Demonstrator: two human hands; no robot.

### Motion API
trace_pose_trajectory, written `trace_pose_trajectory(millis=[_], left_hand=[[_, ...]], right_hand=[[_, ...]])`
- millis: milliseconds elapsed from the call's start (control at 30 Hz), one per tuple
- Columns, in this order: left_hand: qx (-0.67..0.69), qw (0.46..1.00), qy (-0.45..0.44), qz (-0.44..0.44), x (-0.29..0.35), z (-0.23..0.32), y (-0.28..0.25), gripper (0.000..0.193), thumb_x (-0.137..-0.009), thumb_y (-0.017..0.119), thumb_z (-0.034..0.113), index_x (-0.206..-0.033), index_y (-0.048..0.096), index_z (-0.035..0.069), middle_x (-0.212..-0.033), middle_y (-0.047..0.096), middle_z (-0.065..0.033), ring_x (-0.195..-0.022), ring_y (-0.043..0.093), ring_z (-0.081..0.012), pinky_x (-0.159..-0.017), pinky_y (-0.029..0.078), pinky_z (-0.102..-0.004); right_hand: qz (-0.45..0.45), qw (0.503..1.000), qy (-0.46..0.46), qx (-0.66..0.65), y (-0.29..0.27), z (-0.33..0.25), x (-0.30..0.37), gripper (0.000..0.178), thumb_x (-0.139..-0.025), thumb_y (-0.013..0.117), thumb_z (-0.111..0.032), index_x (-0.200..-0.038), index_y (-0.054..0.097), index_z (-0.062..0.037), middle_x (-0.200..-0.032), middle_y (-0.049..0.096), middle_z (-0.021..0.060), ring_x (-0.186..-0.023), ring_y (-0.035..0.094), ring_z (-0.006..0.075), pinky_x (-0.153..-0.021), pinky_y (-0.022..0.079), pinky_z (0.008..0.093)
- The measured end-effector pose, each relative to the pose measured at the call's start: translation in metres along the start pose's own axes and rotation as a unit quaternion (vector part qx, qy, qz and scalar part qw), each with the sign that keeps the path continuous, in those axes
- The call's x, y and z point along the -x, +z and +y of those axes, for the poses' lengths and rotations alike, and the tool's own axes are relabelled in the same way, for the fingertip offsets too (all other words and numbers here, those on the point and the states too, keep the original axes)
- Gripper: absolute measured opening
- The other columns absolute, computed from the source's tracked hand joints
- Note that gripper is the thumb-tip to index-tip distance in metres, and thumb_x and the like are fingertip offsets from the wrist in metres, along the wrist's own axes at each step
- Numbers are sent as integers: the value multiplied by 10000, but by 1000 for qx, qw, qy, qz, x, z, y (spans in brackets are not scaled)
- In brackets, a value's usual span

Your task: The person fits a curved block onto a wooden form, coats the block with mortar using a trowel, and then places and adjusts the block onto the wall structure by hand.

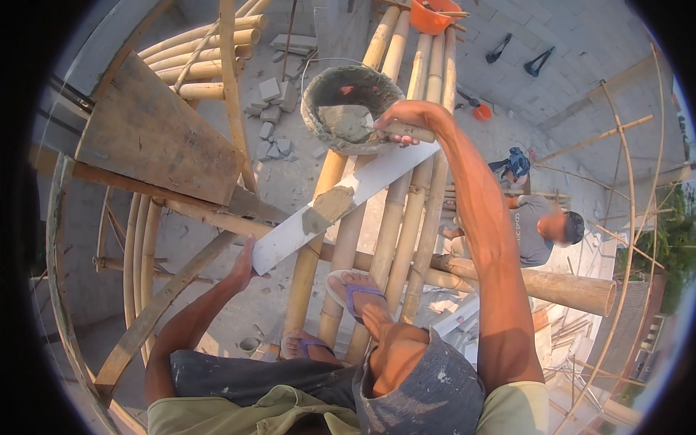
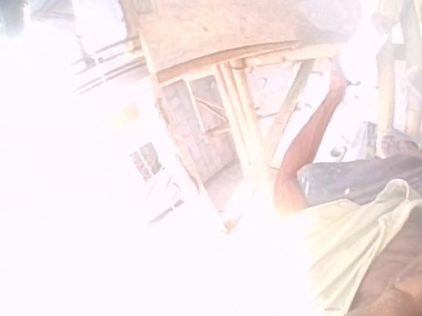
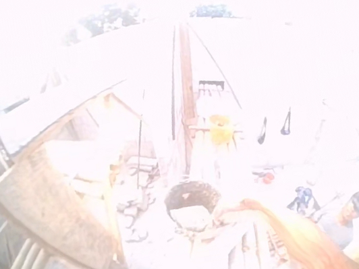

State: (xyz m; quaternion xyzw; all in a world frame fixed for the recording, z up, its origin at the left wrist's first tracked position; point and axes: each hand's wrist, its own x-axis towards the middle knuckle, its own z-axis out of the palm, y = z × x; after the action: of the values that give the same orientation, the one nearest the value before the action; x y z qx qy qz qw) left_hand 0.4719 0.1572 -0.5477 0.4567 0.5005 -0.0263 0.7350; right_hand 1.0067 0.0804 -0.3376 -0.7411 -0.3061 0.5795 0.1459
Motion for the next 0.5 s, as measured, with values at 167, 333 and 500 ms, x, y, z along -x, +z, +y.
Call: trace_pose_trajectory(millis=[167, 333, 500], left_hand=[[-5, 1000, 8, 21, 3, -6, -6, 826, -1019, 285, 767, -1330, 631, 84, -1067, 752, -105, -849, 739, -238, -622, 595, -390], [-15, 1000, 15, 16, -1, -3, -5, 832, -1016, 282, 773, -1328, 630, 84, -1050, 749, -103, -820, 734, -237, -591, 579, -375], [-25, 1000, 12, 5, 0, -1, -3, 838, -1015, 278, 773, -1369, 603, 86, -1055, 750, -102, -814, 738, -241, -570, 570, -368]], right_hand=[[-3, 958, -195, -212, 39, 35, 74, 321, -950, 636, -291, -1081, 688, -3, -684, 586, 20, -468, 526, 80, -415, 413, 227], [124, 911, -263, -292, 111, 122, 126, 323, -907, 576, -217, -1094, 690, 21, -693, 583, 18, -507, 525, 85, -541, 439, 243], [273, 914, -163, -251, 154, 196, 114, 316, -914, 614, -223, -1098, 688, 24, -710, 593, 25, -531, 548, 78, -520, 442, 240]])
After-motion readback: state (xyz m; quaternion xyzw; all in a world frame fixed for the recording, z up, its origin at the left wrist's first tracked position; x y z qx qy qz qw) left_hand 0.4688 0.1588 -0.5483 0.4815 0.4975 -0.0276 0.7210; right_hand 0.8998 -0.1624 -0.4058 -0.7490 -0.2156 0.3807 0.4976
